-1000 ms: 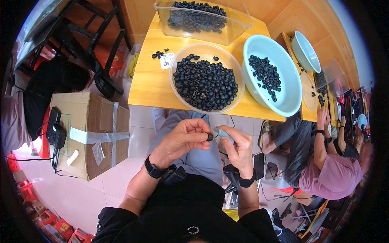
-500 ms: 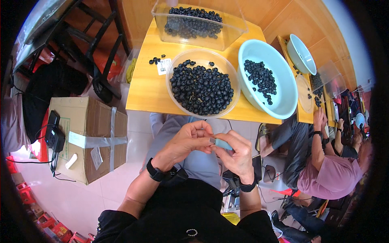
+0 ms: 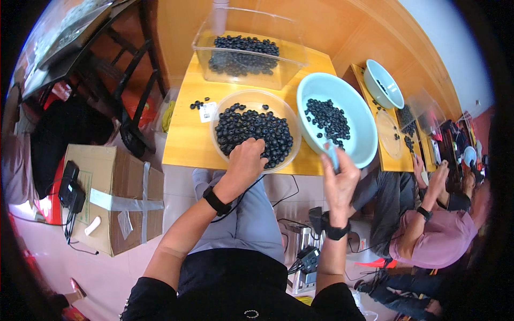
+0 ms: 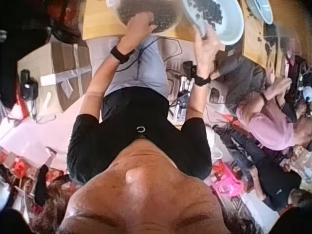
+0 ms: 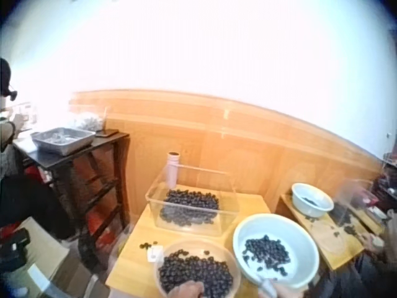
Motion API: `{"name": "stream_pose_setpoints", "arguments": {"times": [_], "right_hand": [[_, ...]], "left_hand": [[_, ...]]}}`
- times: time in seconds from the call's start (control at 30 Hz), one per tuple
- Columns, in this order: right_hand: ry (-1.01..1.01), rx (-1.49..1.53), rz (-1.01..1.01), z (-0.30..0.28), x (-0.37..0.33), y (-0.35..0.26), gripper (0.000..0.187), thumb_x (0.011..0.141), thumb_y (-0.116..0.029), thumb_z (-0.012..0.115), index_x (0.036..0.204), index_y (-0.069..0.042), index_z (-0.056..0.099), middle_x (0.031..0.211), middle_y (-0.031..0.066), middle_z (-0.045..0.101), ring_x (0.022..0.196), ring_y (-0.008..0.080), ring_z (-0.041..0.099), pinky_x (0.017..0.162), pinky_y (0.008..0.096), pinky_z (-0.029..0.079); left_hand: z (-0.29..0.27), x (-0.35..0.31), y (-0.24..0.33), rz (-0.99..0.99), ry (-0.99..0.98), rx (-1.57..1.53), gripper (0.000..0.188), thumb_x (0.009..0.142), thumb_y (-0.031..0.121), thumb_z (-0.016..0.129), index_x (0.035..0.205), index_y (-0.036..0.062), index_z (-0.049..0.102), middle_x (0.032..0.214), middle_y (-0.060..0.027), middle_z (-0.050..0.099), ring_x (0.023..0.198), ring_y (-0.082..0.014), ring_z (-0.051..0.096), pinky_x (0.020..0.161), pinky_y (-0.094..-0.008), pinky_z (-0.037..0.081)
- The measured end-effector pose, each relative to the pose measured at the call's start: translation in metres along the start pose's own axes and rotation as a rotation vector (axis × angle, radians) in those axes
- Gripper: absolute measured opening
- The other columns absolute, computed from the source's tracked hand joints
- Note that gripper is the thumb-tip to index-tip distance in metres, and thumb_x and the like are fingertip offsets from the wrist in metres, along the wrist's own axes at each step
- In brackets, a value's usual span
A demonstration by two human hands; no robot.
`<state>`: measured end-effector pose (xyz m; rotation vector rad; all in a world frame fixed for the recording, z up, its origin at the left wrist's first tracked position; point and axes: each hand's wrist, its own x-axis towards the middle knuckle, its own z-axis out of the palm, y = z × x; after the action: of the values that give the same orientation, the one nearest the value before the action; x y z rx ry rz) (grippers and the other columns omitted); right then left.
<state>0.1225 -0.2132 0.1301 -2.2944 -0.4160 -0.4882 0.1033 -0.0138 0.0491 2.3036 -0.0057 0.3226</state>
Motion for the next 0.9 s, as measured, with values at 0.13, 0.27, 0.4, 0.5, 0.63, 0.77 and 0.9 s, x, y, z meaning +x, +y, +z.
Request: {"name": "stream_pose_setpoints", "arguments": {"times": [0.13, 0.27, 0.4, 0.5, 0.63, 0.77, 0.9], "right_hand": [[-0.049, 0.141, 0.076, 0.02, -0.038, 0.003, 0.015, 0.077, -0.006, 0.066, 0.091, 0.001, 0.066, 0.078, 0.017, 0.065, 0.069, 0.0247, 0.065, 0.062, 0.0325, 0.048], [-0.09, 0.268, 0.201, 0.036, -0.067, 0.009, 0.013, 0.079, -0.005, 0.065, 0.09, 0.001, 0.067, 0.071, 0.0098, 0.063, 0.065, 0.0153, 0.059, 0.059, 0.0271, 0.046], [-0.122, 0.347, 0.297, 0.041, -0.078, 0.006, 0.011, 0.081, -0.006, 0.064, 0.09, 0.0, 0.067, 0.064, -0.0004, 0.057, 0.06, 0.0056, 0.05, 0.055, 0.0218, 0.041], [-0.136, 0.372, 0.327, 0.043, -0.079, 0.005, 0.011, 0.082, -0.006, 0.064, 0.09, -0.001, 0.067, 0.061, -0.0022, 0.054, 0.058, 0.0042, 0.047, 0.053, 0.0211, 0.038], [-0.226, 0.341, 0.389, 0.042, -0.079, 0.005, 0.014, 0.078, -0.005, 0.067, 0.091, 0.001, 0.066, 0.063, 0.0076, 0.06, 0.057, 0.0069, 0.052, 0.052, 0.0233, 0.043], [-0.271, 0.422, 0.286, 0.04, -0.077, -0.006, 0.019, 0.079, -0.008, 0.066, 0.095, 0.002, 0.065, 0.069, 0.0109, 0.061, 0.059, 0.0096, 0.054, 0.054, 0.0246, 0.044], [-0.351, 0.432, 0.203, 0.039, -0.077, -0.005, 0.022, 0.082, -0.013, 0.062, 0.098, 0.002, 0.063, 0.074, 0.0139, 0.063, 0.062, 0.0157, 0.059, 0.057, 0.027, 0.046]], "left_hand": [[0.005, 0.001, 0.005, -0.01, 0.063, 0.1, 0.02, 0.065, 0.007, 0.071, 0.078, 0.0033, 0.056, 0.079, -0.0139, 0.058, 0.077, -0.035, 0.059, 0.065, -0.0436, 0.046], [0.005, 0.005, -0.003, 0.036, 0.057, 0.076, 0.02, 0.064, 0.007, 0.072, 0.079, 0.0032, 0.057, 0.075, -0.0125, 0.058, 0.072, -0.0305, 0.06, 0.063, -0.0389, 0.047], [-0.009, 0.007, -0.011, -0.141, -0.129, -0.401, 0.019, 0.073, 0.007, 0.068, 0.089, 0.0011, 0.061, 0.078, -0.0093, 0.064, 0.068, -0.0201, 0.062, 0.061, -0.0295, 0.049], [-0.033, -0.006, 0.004, -0.323, -0.209, -0.946, 0.015, 0.083, 0.009, 0.062, 0.096, 0.001, 0.062, 0.08, -0.0066, 0.065, 0.068, -0.0116, 0.061, 0.061, -0.0225, 0.049], [-0.041, -0.035, 0.003, -0.449, -0.35, -1.552, 0.017, 0.089, 0.009, 0.056, 0.103, 0.0008, 0.058, 0.092, -0.0096, 0.064, 0.076, -0.0124, 0.063, 0.07, -0.0226, 0.053], [-0.024, -0.058, 0.0, -0.458, -0.401, -1.83, 0.018, 0.089, 0.008, 0.056, 0.106, 0.0019, 0.055, 0.101, -0.0112, 0.061, 0.089, -0.0175, 0.064, 0.079, -0.0257, 0.054], [-0.017, -0.067, -0.004, -0.527, -0.372, -1.878, 0.019, 0.088, 0.006, 0.057, 0.106, 0.003, 0.054, 0.1, -0.0109, 0.062, 0.091, -0.018, 0.064, 0.078, -0.025, 0.054]]}}
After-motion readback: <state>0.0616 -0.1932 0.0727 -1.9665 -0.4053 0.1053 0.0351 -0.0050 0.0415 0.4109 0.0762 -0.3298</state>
